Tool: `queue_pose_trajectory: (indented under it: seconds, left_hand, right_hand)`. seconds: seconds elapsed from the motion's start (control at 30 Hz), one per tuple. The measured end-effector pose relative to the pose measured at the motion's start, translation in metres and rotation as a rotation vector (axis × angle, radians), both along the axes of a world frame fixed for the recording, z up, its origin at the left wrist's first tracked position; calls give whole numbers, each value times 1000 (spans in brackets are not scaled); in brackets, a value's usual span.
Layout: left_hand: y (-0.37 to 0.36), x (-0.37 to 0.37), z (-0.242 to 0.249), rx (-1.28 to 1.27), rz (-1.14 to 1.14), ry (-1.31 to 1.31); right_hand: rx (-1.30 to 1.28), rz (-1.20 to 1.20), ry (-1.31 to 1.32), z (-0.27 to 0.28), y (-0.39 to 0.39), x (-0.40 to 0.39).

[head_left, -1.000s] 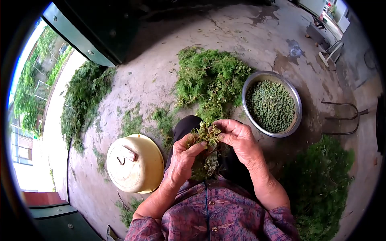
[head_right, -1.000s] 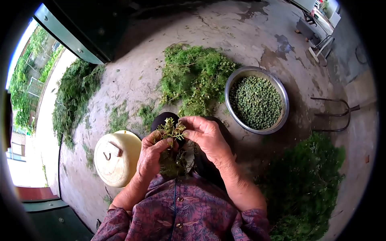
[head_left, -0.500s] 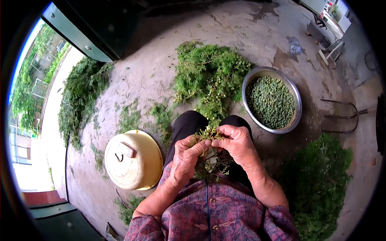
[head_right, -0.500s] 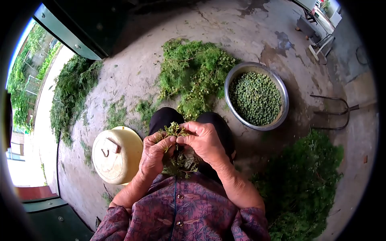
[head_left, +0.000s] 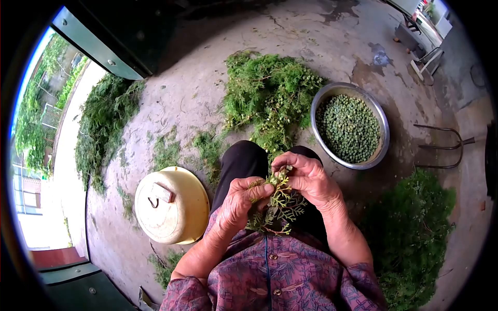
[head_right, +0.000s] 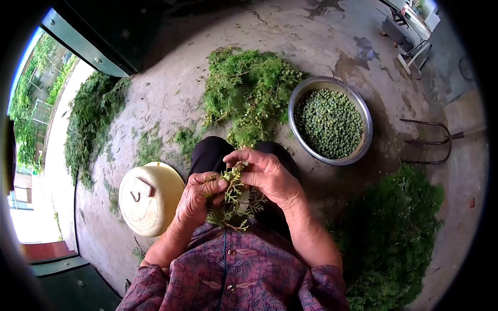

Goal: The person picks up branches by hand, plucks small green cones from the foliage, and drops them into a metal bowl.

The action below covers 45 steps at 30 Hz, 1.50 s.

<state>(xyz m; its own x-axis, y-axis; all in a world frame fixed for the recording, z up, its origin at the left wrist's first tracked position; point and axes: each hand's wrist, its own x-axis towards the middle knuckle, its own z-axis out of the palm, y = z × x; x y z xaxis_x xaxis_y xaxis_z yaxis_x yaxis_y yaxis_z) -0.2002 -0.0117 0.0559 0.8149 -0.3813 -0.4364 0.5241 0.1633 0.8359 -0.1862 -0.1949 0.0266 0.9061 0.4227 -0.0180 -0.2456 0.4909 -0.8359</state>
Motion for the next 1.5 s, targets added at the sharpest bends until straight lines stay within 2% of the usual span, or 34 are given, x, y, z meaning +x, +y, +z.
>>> queue_pose_trajectory:
  seconds: [0.03,0.13,0.3,0.5,0.63,0.73,0.8,0.87,0.97,1.07,1.1,1.13,1.2,1.3,1.33,1.4,1.47,1.5]
  left_hand:
    - [1,1,-1,-7,-11,8]
    - [1,1,-3,-1,-17,37]
    - [-2,0,2,-15,13,82]
    - [-5,-3,-5,-123,160,105]
    - [-6,-9,-9,-45,270,-55]
    - [-9,-11,-1,-44,271,-71]
    - [-7,-10,-3,-58,268,-83]
    - [-8,-10,-2,-84,275,-57]
    - [-1,-7,-13,-93,234,-27]
    - [-3,-10,0,-57,246,-8]
    - [1,-11,-2,-88,257,-9]
    - [5,-11,-4,-120,266,-13]
    - [5,-8,-5,-133,349,21]
    - [13,1,-22,-153,354,-17]
    - [11,3,-23,-156,369,-8]
    - [10,7,-16,-155,474,150]
    - [15,8,-18,-192,486,164]
    - [18,9,-20,-209,492,171]
  right_hand:
    - [-29,13,4,6,-1,-2]
    - [-295,20,-327,2,-4,3]
    - [-440,-94,-391,3,-3,0]
    - [-663,-285,-523,5,6,-7]
    - [-632,-403,-476,1,16,-14]
    - [-628,-266,-257,7,12,-15]
    - [-468,-216,-101,9,13,-15]
    - [-403,-154,-9,9,11,-14]
    - [-419,-147,-12,8,12,-13]
    - [-948,-491,-707,4,15,-9]
    - [-917,-579,-553,-4,13,-6]
    - [-926,-667,-590,-8,2,0]
    - [-817,-573,-138,-3,-20,4]
    - [-166,-639,267,-19,-45,20]
    - [72,-654,341,-35,-62,27]
    - [196,-807,461,-65,-100,44]
    - [376,-1022,639,-55,-127,61]
    - [314,-1015,530,-67,-152,66]
